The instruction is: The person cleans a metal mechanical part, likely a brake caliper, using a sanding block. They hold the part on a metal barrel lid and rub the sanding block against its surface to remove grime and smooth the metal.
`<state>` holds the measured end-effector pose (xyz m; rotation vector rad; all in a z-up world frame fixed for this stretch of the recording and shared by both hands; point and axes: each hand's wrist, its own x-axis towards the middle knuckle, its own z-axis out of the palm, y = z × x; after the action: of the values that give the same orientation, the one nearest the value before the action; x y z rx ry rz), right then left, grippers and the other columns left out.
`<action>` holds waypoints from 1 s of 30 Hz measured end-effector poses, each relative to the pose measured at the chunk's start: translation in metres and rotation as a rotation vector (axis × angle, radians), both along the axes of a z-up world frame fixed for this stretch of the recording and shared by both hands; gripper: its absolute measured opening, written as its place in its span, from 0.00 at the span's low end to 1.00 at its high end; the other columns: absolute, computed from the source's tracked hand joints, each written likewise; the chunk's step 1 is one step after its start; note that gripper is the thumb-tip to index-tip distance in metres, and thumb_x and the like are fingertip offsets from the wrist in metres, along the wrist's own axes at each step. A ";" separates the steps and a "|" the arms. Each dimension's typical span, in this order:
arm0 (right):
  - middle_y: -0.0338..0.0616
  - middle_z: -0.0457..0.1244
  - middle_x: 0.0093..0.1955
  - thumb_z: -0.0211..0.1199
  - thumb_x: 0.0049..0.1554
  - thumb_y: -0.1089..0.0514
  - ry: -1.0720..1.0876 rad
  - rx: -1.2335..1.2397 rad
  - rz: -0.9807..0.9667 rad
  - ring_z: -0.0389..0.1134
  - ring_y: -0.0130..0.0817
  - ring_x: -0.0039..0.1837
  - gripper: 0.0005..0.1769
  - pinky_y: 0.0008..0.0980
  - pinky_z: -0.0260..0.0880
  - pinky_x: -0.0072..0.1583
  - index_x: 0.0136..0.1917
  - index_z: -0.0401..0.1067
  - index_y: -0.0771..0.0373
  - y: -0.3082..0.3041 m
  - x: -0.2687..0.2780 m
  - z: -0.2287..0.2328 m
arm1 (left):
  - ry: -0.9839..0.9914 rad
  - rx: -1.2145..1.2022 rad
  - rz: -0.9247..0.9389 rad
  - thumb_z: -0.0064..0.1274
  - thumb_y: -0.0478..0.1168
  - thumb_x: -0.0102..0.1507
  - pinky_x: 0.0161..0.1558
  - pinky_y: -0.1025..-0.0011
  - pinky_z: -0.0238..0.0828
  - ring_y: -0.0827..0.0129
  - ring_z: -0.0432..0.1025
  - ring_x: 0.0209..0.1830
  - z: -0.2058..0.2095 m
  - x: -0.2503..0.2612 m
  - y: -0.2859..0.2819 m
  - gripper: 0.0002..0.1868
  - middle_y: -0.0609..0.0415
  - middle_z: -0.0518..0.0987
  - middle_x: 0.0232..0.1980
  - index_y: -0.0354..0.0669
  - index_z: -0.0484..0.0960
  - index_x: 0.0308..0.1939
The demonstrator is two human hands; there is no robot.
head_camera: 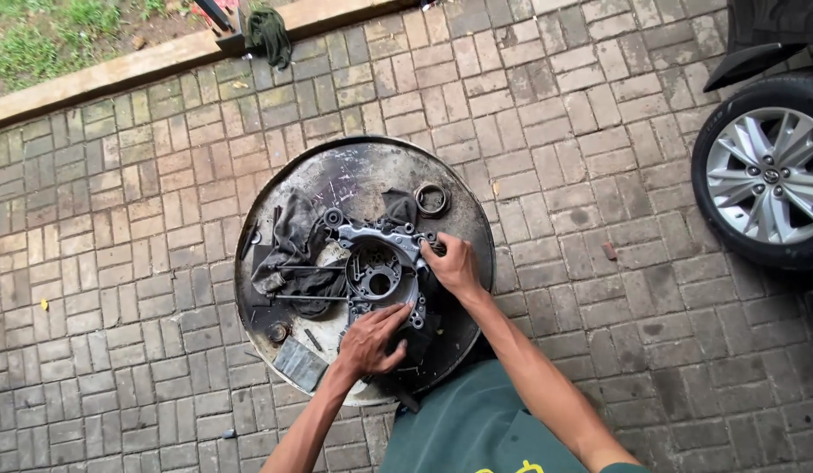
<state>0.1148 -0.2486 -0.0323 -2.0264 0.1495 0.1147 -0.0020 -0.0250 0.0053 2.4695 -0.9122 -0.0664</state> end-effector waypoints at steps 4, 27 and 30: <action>0.52 0.62 0.28 0.65 0.54 0.34 0.126 -0.031 0.014 0.68 0.50 0.35 0.27 0.43 0.65 0.41 0.33 0.64 0.59 -0.004 0.009 -0.007 | 0.024 -0.001 -0.003 0.48 0.52 0.58 0.57 0.64 0.71 0.63 0.74 0.62 -0.001 0.000 -0.002 0.37 0.47 0.83 0.55 0.39 0.71 0.69; 0.55 0.72 0.46 0.66 0.61 0.45 0.053 -0.195 0.687 0.72 0.56 0.54 0.16 0.50 0.70 0.60 0.45 0.79 0.60 -0.028 0.130 0.118 | -0.010 -0.005 0.033 0.48 0.49 0.59 0.57 0.66 0.71 0.66 0.74 0.62 -0.012 -0.002 0.000 0.34 0.51 0.83 0.54 0.43 0.72 0.69; 0.56 0.73 0.46 0.69 0.52 0.52 0.242 -0.112 0.984 0.72 0.55 0.53 0.13 0.51 0.69 0.59 0.43 0.80 0.64 -0.019 0.114 0.133 | -0.004 -0.001 0.029 0.47 0.50 0.59 0.56 0.67 0.71 0.66 0.74 0.61 -0.022 -0.005 0.003 0.35 0.52 0.83 0.54 0.43 0.71 0.70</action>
<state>0.2286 -0.2674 0.1008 -2.0175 -0.7166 0.9790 -0.0069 -0.0216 -0.0171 2.4814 -0.8780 -0.0512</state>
